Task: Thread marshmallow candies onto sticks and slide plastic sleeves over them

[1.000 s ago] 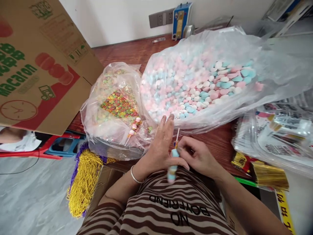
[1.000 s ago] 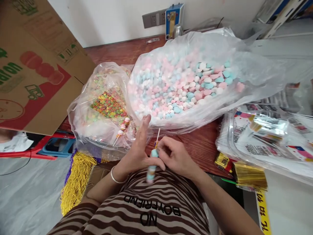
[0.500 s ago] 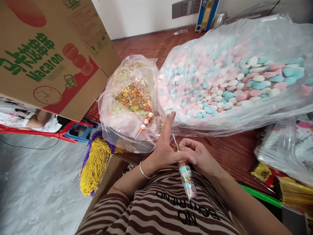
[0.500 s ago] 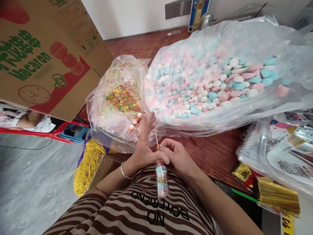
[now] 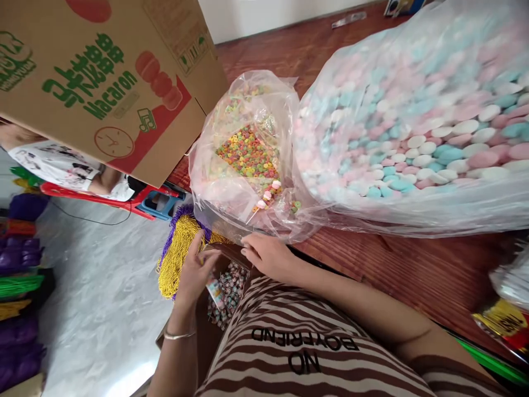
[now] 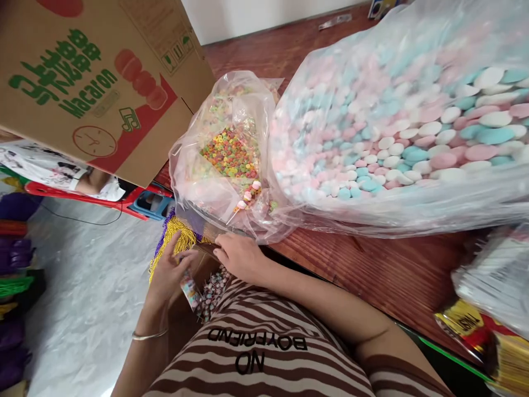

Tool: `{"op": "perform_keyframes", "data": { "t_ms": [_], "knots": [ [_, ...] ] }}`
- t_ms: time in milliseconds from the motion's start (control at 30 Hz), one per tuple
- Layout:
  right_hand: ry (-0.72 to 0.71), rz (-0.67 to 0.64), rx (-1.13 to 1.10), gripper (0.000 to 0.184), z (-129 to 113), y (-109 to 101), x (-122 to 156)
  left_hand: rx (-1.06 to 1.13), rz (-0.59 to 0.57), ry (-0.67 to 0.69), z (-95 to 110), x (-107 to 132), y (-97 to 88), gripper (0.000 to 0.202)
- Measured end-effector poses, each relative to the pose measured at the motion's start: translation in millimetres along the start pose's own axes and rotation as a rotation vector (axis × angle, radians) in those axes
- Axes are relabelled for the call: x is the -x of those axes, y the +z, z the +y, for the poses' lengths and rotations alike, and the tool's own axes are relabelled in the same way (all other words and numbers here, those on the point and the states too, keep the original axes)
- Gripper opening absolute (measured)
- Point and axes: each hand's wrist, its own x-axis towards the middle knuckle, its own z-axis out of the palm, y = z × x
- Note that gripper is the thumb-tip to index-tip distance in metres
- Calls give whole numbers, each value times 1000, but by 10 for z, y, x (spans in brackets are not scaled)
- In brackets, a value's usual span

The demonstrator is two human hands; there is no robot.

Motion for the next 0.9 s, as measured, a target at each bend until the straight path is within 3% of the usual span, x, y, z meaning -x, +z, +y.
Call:
{"op": "perform_keyframes", "data": {
  "t_ms": [67, 167, 233, 367, 467, 567, 667, 800, 900],
  "knots": [
    [-20, 67, 285, 19, 66, -75, -106, -290, 55, -154, -307, 18, -136, 70],
    [54, 136, 579, 29, 255, -203, -150, -647, -87, -200, -404, 25, -90, 42],
    [114, 123, 653, 27, 401, -251, -78, -583, -144, -26, -198, -32, 124, 22],
    [94, 128, 719, 19, 626, -223, 197, -341, 62, 441, 489, -422, 783, 20],
    [35, 200, 742, 21, 724, -149, 343, -326, 15, 576, 844, -857, 1244, 25],
    [9, 257, 730, 23, 782, -98, 387, -312, -103, 502, 950, -1186, 1516, 35],
    [-13, 297, 684, 21, 798, -100, 398, -156, -151, 398, 921, -1323, 1549, 37],
    [-43, 434, 484, 20, 723, -181, 425, 455, -291, 78, 919, -1309, 1374, 33],
    [-15, 548, 265, 22, 607, -258, 399, 949, -418, -145, 1031, -1210, 1291, 38]
  ]
}}
